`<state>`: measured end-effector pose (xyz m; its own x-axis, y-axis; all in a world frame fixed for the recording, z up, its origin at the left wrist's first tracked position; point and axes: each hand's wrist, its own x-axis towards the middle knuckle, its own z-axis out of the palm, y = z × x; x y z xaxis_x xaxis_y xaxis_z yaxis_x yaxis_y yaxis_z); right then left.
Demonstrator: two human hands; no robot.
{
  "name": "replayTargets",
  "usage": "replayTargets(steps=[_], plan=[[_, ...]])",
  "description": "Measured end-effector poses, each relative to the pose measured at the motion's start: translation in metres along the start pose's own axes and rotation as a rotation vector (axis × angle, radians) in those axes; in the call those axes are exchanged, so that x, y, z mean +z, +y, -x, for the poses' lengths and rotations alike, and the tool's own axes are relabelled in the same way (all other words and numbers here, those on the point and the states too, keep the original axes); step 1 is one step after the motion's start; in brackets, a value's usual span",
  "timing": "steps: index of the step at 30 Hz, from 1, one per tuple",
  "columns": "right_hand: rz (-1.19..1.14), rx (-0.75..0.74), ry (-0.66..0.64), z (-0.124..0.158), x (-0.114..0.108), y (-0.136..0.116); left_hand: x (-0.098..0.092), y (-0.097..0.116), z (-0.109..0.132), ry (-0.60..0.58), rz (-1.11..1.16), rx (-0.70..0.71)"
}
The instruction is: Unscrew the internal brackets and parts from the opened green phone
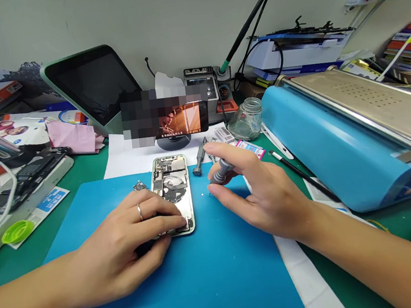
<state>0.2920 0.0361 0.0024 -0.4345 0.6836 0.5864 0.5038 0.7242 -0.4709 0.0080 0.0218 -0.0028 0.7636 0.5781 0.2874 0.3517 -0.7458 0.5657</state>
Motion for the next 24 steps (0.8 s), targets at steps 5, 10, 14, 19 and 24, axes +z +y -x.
replayTargets(steps=[5,10,14,19,24], plan=[[-0.115,-0.005,0.079,-0.003,0.0,-0.006,0.002,0.001,-0.002,0.076,-0.01,-0.029],[-0.262,0.119,0.198,-0.015,0.005,-0.029,0.005,-0.001,-0.003,0.149,-0.016,-0.07],[-0.454,0.327,0.2,-0.03,0.015,-0.05,0.005,-0.002,-0.003,0.194,-0.031,-0.066],[-0.661,0.485,0.285,-0.034,0.034,-0.049,0.004,-0.004,-0.003,0.245,-0.021,-0.046],[-0.683,0.44,0.285,-0.025,0.041,-0.039,0.003,-0.008,-0.004,0.247,-0.013,-0.023]])
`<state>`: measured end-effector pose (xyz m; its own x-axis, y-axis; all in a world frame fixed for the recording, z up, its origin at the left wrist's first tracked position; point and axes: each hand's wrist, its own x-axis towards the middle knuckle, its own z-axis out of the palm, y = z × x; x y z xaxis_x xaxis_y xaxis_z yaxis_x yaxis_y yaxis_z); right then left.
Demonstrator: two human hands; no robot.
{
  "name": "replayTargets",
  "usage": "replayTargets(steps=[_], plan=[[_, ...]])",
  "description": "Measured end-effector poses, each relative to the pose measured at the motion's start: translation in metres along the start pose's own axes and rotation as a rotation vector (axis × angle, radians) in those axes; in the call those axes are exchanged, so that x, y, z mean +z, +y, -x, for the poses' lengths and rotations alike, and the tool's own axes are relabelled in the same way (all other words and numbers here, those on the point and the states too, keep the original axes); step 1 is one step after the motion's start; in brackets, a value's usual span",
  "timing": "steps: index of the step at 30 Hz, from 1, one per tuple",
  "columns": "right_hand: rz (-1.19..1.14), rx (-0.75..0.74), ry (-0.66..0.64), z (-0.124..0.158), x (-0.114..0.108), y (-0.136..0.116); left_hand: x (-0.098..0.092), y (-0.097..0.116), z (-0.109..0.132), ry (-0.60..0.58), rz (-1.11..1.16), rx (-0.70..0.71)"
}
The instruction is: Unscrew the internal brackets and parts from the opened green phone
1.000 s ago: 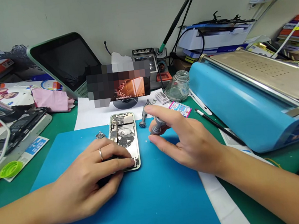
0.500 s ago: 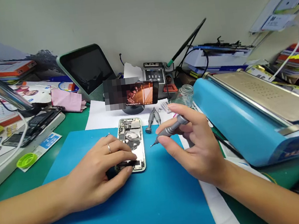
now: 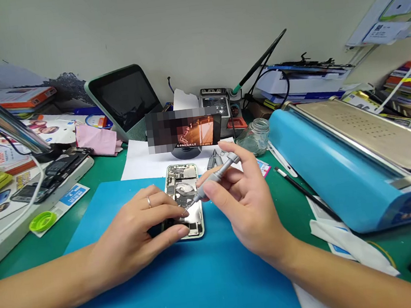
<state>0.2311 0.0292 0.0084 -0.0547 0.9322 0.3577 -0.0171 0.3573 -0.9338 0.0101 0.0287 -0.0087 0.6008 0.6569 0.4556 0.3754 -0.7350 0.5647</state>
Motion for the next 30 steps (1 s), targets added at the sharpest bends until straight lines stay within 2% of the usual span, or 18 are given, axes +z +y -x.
replayTargets(steps=[16,27,30], plan=[[0.078,-0.194,0.032,0.0082,-0.0008,0.0026,-0.0001,0.0013,-0.0009,-0.006,0.035,-0.015],[0.087,-0.229,-0.022,0.0087,0.0013,0.0009,-0.0014,0.0026,-0.0008,0.0,0.045,-0.01],[0.096,-0.199,-0.035,0.01,0.0016,0.0001,-0.0009,0.0021,-0.0007,-0.001,0.042,-0.007]])
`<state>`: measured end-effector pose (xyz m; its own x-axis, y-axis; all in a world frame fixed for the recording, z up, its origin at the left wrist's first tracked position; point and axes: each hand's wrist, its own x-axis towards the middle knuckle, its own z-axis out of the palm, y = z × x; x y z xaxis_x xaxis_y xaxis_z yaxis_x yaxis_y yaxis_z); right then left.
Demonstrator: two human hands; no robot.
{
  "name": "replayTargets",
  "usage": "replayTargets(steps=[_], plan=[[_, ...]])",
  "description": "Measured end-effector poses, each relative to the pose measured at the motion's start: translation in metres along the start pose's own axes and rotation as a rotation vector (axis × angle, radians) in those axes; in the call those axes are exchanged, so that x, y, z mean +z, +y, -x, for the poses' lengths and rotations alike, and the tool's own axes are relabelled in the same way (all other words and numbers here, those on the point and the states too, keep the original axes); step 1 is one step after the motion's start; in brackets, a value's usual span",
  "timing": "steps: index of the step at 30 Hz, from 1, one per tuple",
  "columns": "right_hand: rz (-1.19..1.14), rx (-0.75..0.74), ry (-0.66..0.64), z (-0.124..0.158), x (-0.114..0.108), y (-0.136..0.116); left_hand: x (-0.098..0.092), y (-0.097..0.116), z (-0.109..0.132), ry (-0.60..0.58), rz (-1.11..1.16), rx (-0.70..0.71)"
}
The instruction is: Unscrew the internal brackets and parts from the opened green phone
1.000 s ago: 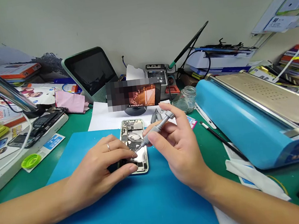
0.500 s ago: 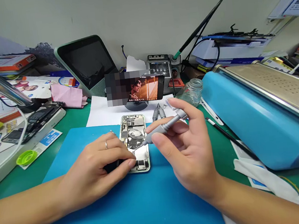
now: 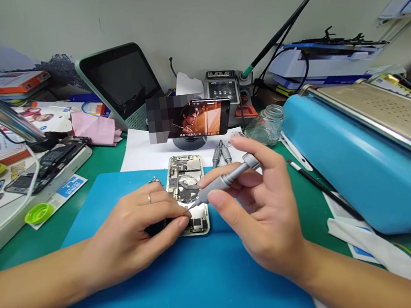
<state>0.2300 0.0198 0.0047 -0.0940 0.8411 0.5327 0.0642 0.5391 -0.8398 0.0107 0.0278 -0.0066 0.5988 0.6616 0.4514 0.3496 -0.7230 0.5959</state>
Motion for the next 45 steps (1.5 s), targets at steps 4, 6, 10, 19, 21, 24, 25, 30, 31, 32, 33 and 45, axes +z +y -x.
replayTargets(steps=[4,6,10,19,21,24,25,30,31,32,33,45], plan=[[0.0,0.03,0.002,0.0014,-0.0001,-0.0012,0.0002,-0.0001,0.0,0.0,-0.004,-0.004],[0.01,0.03,0.009,0.0021,-0.0003,-0.0015,0.0002,0.0001,0.0,0.007,-0.004,-0.005],[0.024,0.026,0.018,0.0028,-0.0006,-0.0012,-0.0003,0.0009,-0.0004,0.011,-0.002,-0.008],[0.0,0.043,-0.012,0.0026,-0.0016,0.0012,-0.0006,0.0023,0.0005,0.002,-0.016,-0.011],[0.013,0.049,-0.008,0.0026,-0.0013,0.001,-0.0004,0.0019,0.0004,0.0,-0.017,-0.014],[0.023,0.055,-0.002,0.0026,-0.0011,0.0004,-0.0001,0.0011,-0.0001,-0.005,-0.019,-0.018],[0.019,0.049,-0.005,0.0026,-0.0011,0.0003,0.0,0.0008,-0.0003,-0.005,-0.02,-0.019],[0.008,0.045,-0.017,0.0028,-0.0017,0.0009,0.0001,0.0001,-0.001,-0.004,-0.025,-0.028],[0.006,0.047,-0.016,0.0029,-0.0019,0.0012,0.0,0.0002,-0.0012,-0.005,-0.023,-0.028],[0.002,0.047,-0.017,0.003,-0.0021,0.0016,-0.0001,0.0005,-0.0013,-0.007,-0.02,-0.028],[-0.002,0.045,-0.022,0.0031,-0.0023,0.002,-0.0003,0.0008,-0.0015,-0.008,-0.019,-0.026],[0.003,0.045,-0.028,0.0035,-0.0023,0.0016,-0.0001,0.0003,0.0004,-0.006,-0.028,-0.017]])
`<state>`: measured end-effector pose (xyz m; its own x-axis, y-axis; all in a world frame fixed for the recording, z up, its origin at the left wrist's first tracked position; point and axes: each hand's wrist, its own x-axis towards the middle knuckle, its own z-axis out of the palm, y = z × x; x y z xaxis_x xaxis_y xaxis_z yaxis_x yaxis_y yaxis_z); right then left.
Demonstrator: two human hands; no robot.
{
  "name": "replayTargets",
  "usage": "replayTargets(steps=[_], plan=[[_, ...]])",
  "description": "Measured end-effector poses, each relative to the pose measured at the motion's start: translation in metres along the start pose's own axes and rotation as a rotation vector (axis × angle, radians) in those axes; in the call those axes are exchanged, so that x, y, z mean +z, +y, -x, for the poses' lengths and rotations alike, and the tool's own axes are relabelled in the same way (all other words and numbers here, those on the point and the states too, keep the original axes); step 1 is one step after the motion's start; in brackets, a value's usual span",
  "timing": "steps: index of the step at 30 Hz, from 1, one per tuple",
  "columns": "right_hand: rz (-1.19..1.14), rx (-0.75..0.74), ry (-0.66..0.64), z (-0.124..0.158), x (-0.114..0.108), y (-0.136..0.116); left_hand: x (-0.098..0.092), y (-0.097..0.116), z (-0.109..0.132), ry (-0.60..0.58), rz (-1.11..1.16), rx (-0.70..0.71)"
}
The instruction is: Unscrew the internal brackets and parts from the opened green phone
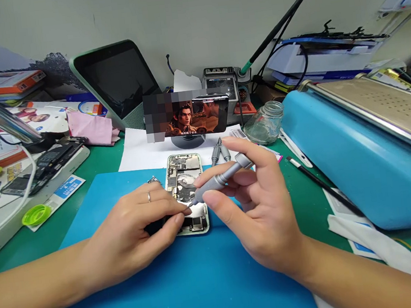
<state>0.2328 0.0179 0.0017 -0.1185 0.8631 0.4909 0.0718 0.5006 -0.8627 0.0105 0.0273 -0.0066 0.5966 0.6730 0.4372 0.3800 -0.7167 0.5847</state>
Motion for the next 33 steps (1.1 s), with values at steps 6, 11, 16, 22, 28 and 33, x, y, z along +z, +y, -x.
replayTargets(steps=[6,11,16,22,28,33], plan=[[-0.004,0.003,0.003,-0.0019,0.0003,0.0001,0.0009,-0.0004,-0.0003,0.008,0.0,0.005],[0.002,-0.003,0.014,-0.0016,0.0006,-0.0009,0.0005,-0.0008,-0.0006,0.006,0.012,0.01],[-0.007,0.006,0.006,-0.002,0.0012,-0.0006,0.0001,-0.0007,-0.0015,-0.004,0.015,0.007],[-0.003,-0.006,-0.001,-0.0025,0.0009,0.0003,0.0005,-0.0013,-0.0009,-0.001,0.01,0.012],[-0.001,-0.05,-0.019,-0.0036,0.0002,0.0021,-0.0005,-0.0003,0.0009,0.016,0.012,0.024],[-0.002,-0.074,-0.028,-0.0038,-0.0001,0.0032,-0.0005,-0.0005,0.0007,0.008,0.013,0.022]])
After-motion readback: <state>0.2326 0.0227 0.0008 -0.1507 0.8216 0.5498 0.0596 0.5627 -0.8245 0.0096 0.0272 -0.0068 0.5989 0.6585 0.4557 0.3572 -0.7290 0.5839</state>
